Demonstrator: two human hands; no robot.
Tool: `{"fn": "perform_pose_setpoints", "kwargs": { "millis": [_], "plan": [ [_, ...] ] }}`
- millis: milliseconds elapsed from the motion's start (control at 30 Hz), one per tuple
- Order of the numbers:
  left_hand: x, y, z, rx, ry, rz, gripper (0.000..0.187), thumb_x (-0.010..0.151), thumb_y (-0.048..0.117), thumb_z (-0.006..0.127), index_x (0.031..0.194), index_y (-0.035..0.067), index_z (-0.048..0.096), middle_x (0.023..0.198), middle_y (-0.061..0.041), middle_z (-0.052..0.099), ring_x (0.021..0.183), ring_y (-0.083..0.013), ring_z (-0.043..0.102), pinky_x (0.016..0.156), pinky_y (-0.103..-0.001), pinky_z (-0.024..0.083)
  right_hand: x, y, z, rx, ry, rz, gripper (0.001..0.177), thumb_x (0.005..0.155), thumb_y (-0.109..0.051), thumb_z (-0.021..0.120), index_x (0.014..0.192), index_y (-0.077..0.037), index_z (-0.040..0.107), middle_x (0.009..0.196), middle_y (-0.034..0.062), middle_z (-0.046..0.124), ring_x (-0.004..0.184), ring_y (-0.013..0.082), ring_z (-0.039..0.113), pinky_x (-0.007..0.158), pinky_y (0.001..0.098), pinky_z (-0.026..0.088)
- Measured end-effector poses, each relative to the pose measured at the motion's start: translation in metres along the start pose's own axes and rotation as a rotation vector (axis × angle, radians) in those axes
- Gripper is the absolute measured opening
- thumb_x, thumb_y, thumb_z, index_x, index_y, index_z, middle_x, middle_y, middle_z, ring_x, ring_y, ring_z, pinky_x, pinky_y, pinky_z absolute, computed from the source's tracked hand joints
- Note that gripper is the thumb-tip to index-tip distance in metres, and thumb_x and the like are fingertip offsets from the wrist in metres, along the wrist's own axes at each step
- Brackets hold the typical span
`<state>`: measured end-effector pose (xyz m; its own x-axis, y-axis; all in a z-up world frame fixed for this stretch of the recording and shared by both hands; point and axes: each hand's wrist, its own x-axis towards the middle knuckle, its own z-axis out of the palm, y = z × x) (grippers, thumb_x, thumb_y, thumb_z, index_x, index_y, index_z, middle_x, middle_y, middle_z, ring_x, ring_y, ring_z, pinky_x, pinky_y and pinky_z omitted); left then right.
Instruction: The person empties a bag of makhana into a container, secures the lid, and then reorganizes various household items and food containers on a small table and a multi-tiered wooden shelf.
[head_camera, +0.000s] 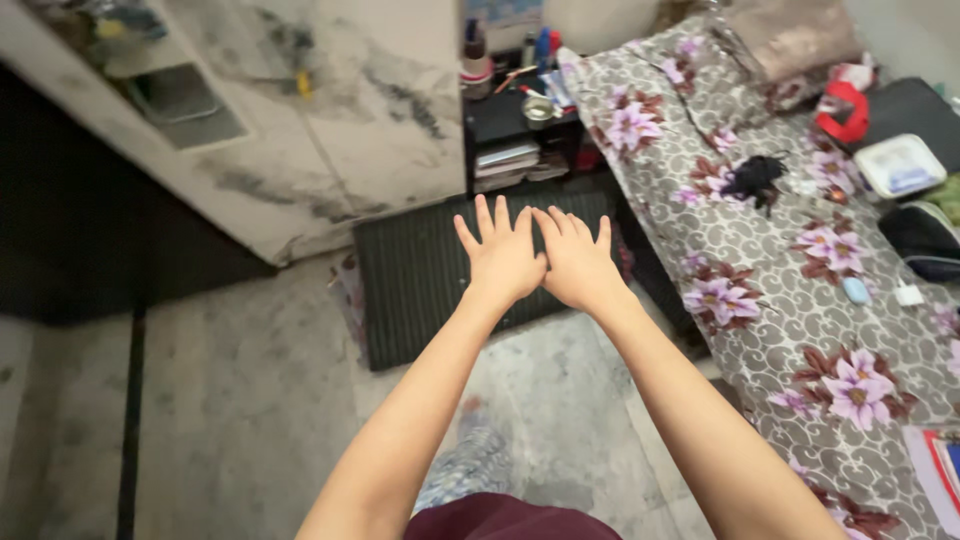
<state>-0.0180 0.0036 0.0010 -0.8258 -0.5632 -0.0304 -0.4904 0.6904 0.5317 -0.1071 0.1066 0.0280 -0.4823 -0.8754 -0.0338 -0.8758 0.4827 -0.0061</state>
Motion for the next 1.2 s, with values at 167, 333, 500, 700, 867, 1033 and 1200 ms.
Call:
{"fn": "perform_pose_setpoints", "kwargs": {
  "millis": [167, 333, 500, 700, 867, 1033, 1200],
  "plan": [
    [0.083, 0.048, 0.022, 0.003, -0.035, 0.104, 0.085, 0.082, 0.044, 0.072, 0.153, 0.013, 0.037, 0.165, -0.022, 0.018, 0.154, -0.0448, -0.002, 0.116, -0.073, -0.005, 0.036, 0.076, -0.004, 0.014, 0.005, 0.118, 0.080, 0.085, -0.022, 0.066, 0.157, -0.017, 0.031, 0.162, 0.0135, 0.033, 0.148, 0.0345, 0.033, 0.115, 0.0746, 0.013],
    [0.189, 0.082, 0.031, -0.011, 0.017, 0.210, 0.082, 0.081, 0.044, 0.073, 0.151, 0.012, 0.042, 0.164, -0.024, 0.022, 0.155, -0.0466, 0.003, 0.116, -0.074, -0.003, 0.104, 0.146, -0.018, 0.017, 0.049, 0.187, 0.078, 0.085, -0.022, 0.064, 0.156, -0.015, 0.032, 0.160, 0.0133, 0.035, 0.147, 0.0338, 0.033, 0.113, 0.0757, 0.012],
    [0.300, 0.118, 0.035, -0.002, 0.076, 0.278, 0.079, 0.080, 0.043, 0.071, 0.149, 0.012, 0.045, 0.163, -0.024, 0.027, 0.155, -0.0463, 0.006, 0.116, -0.075, -0.003, 0.183, 0.218, -0.040, -0.102, 0.163, 0.240, 0.073, 0.084, -0.021, 0.063, 0.153, -0.014, 0.039, 0.158, 0.0141, 0.041, 0.147, 0.0325, 0.037, 0.114, 0.0764, 0.014],
    [0.411, 0.184, 0.069, -0.047, 0.136, 0.391, 0.073, 0.081, 0.043, 0.069, 0.145, 0.013, 0.049, 0.158, -0.027, 0.032, 0.152, -0.0487, 0.010, 0.114, -0.077, -0.003, 0.236, 0.320, -0.042, -0.206, 0.271, 0.334, 0.074, 0.085, -0.022, 0.064, 0.155, -0.015, 0.040, 0.158, 0.0186, 0.041, 0.146, 0.0383, 0.038, 0.116, 0.0737, 0.014],
    [0.476, 0.265, 0.113, -0.021, 0.149, 0.459, 0.076, 0.079, 0.039, 0.069, 0.147, 0.013, 0.049, 0.159, -0.026, 0.036, 0.153, -0.0495, 0.013, 0.116, -0.075, -0.001, 0.252, 0.427, -0.052, -0.162, 0.238, 0.413, 0.073, 0.086, -0.024, 0.064, 0.154, -0.017, 0.039, 0.159, 0.0188, 0.038, 0.145, 0.0399, 0.035, 0.113, 0.0748, 0.012],
    [0.543, 0.379, 0.177, -0.010, 0.193, 0.496, 0.069, 0.082, 0.030, 0.062, 0.148, 0.014, 0.049, 0.158, -0.025, 0.037, 0.153, -0.0486, 0.015, 0.116, -0.075, -0.001, 0.256, 0.573, -0.059, -0.186, 0.219, 0.453, 0.070, 0.088, -0.025, 0.063, 0.154, -0.014, 0.041, 0.161, 0.0202, 0.035, 0.147, 0.0422, 0.032, 0.114, 0.0755, 0.012],
    [0.618, 0.516, 0.260, -0.015, 0.139, 0.505, 0.058, 0.091, 0.027, 0.053, 0.148, 0.020, 0.049, 0.160, -0.025, 0.036, 0.154, -0.0469, 0.015, 0.117, -0.074, -0.002, 0.256, 0.752, -0.051, -0.290, 0.215, 0.523, 0.069, 0.090, -0.022, 0.061, 0.155, -0.014, 0.041, 0.163, 0.0209, 0.032, 0.152, 0.0418, 0.026, 0.115, 0.0748, 0.011]
  ]
}}
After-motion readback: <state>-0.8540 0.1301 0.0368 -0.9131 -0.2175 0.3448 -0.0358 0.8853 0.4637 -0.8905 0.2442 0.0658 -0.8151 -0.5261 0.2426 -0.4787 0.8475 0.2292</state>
